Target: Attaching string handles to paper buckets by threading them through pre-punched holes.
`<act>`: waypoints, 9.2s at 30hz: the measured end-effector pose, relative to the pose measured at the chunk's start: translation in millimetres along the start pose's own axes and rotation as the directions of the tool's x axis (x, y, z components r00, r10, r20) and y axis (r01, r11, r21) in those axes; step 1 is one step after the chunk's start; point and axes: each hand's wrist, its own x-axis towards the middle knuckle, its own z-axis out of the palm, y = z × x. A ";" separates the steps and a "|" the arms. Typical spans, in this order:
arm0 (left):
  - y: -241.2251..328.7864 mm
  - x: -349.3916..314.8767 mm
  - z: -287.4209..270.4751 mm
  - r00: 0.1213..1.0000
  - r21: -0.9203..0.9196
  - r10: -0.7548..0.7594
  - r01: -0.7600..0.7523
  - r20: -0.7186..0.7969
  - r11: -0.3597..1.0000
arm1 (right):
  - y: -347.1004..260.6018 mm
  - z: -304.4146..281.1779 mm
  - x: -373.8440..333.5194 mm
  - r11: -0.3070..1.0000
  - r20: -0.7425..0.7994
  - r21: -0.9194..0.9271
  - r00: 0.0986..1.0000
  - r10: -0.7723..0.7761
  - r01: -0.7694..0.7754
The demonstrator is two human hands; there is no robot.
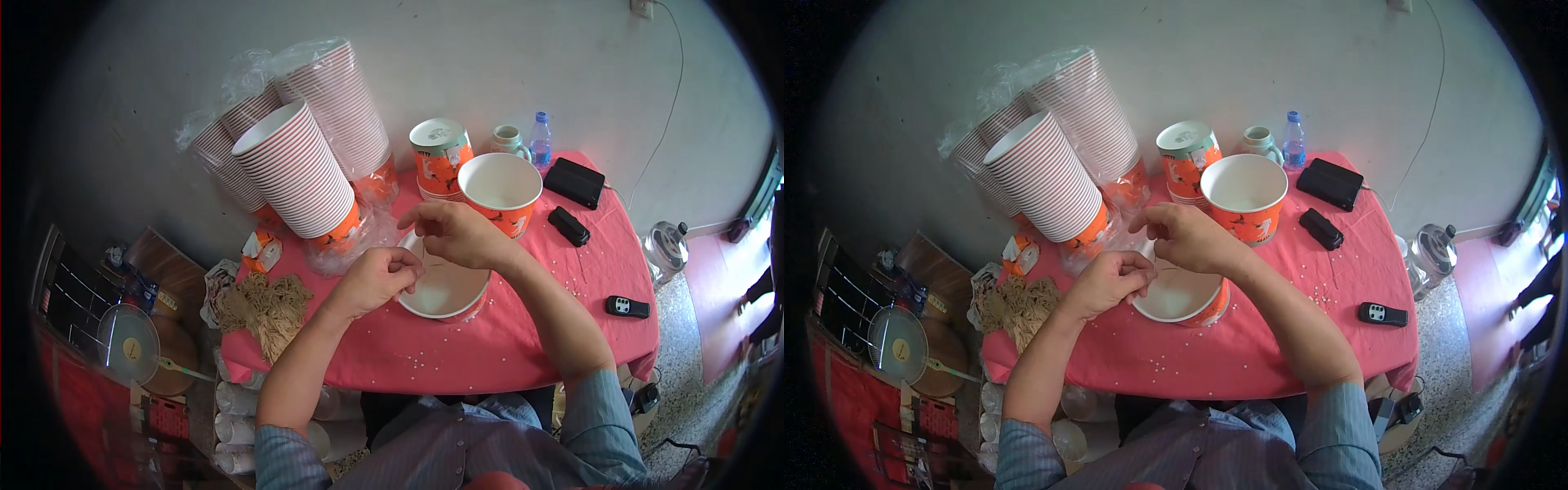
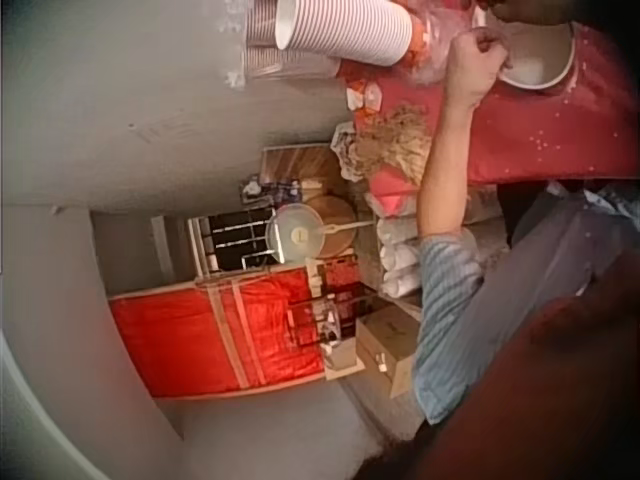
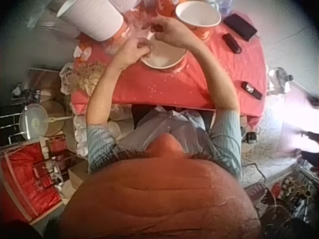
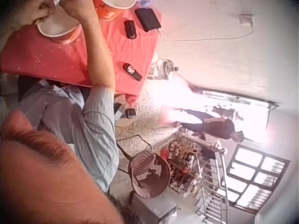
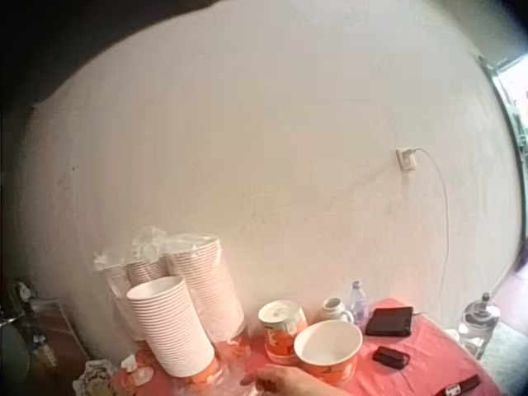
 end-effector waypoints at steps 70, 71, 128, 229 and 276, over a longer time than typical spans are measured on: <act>-11.3 -24.3 19.4 0.897 0.179 0.248 -0.194 -0.366 0.965 | -17.9 29.1 -9.0 0.976 -0.089 -0.134 0.983 0.162 -0.173; -13.9 -23.2 20.5 0.887 0.191 0.271 -0.213 -0.374 0.958 | -19.5 29.7 -9.2 0.976 -0.086 -0.134 0.983 0.160 -0.171; -21.0 -6.4 0.3 0.934 -0.261 0.014 -0.114 -0.356 0.959 | -10.2 25.7 -6.8 0.952 -0.118 -0.306 0.992 -0.052 0.013; -22.8 -14.4 -2.8 0.974 -0.118 0.085 -0.112 -0.211 0.987 | -10.4 5.1 -4.5 0.990 0.206 0.013 0.969 0.136 -0.142; -50.8 -26.0 0.4 0.923 -0.326 0.149 -0.271 -0.354 0.906 | -3.3 2.3 -1.4 0.977 0.131 -0.094 0.971 0.202 -0.191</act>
